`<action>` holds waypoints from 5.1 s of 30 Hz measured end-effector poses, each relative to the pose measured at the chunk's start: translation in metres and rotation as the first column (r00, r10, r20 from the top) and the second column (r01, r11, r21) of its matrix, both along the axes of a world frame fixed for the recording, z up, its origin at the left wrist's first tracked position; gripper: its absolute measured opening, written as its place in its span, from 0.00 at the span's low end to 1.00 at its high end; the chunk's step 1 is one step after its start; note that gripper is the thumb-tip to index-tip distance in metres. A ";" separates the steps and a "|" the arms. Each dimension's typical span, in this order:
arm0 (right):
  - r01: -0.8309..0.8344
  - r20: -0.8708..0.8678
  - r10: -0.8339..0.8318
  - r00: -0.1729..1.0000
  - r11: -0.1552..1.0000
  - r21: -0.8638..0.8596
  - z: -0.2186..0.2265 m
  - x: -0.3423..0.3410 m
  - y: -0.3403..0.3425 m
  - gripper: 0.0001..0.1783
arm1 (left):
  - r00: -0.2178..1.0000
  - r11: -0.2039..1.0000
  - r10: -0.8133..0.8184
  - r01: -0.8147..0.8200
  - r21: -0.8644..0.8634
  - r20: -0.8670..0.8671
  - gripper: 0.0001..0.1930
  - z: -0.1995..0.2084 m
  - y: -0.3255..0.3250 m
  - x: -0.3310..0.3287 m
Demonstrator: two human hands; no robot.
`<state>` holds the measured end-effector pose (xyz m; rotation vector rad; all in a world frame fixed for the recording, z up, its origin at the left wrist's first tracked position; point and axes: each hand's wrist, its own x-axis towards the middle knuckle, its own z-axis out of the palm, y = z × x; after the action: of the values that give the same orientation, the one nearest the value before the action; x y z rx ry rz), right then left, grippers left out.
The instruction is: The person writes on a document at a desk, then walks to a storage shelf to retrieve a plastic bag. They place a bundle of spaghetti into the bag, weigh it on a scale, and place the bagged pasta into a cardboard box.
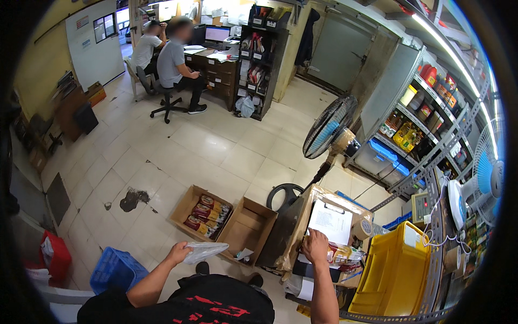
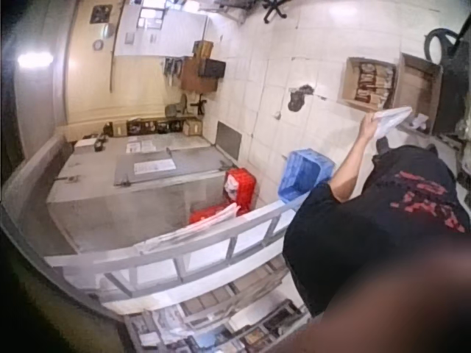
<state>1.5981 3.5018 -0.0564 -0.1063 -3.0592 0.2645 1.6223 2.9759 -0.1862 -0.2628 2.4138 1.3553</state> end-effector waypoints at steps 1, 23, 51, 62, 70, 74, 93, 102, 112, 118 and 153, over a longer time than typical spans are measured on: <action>-0.075 -0.070 0.072 0.995 0.996 -0.046 0.001 0.000 0.001 0.27 | 1.000 1.000 0.011 -0.011 -0.011 0.010 0.16 -0.002 -0.001 0.003; -0.153 0.027 0.151 0.988 0.976 0.154 0.029 0.038 0.026 0.33 | 0.997 0.998 0.014 -0.018 0.053 0.078 0.17 -0.010 -0.001 0.004; -0.108 -0.036 0.112 0.993 0.989 0.103 0.006 0.024 0.020 0.29 | 0.997 0.999 -0.001 0.004 -0.038 0.071 0.14 -0.030 -0.010 0.026; -0.126 0.072 0.119 0.990 0.987 0.100 0.007 0.015 0.025 0.30 | 0.999 1.000 0.005 -0.006 0.008 0.054 0.13 -0.038 -0.015 0.033; -0.157 0.088 0.157 0.984 0.988 -0.008 0.017 0.017 0.028 0.34 | 0.999 0.999 0.026 -0.025 -0.025 0.025 0.14 -0.035 -0.015 0.038; -0.200 0.114 0.186 0.976 0.970 0.136 0.024 0.029 0.025 0.29 | 0.998 0.998 0.036 -0.034 -0.047 0.043 0.14 -0.034 -0.016 0.039; -0.251 0.231 0.225 0.947 0.964 0.092 0.033 0.015 0.030 0.20 | 0.984 0.972 0.102 -0.130 0.193 0.149 0.08 -0.023 -0.013 0.023; -0.229 0.393 0.227 0.891 0.972 -0.042 0.035 0.007 0.037 0.30 | 0.979 0.964 0.109 -0.146 0.220 0.172 0.07 -0.021 -0.011 0.025; -0.177 0.569 0.166 0.805 0.984 -0.037 0.040 -0.016 0.039 0.38 | 0.973 0.947 0.145 -0.190 0.259 0.181 0.07 -0.020 -0.011 0.023; -0.227 0.568 0.238 0.788 0.970 -0.091 0.035 -0.014 0.046 0.37 | 0.985 0.960 0.134 -0.157 0.230 0.113 0.08 -0.030 -0.010 0.021; -0.316 0.501 0.350 0.791 0.936 -0.155 0.033 -0.011 0.054 0.32 | 0.543 0.605 -0.791 0.763 -0.227 -0.280 0.43 0.093 0.316 -0.060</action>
<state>1.5871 3.5554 -0.0237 0.4455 -3.6025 0.4132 1.5628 3.2921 -0.0929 1.0424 2.3355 0.9014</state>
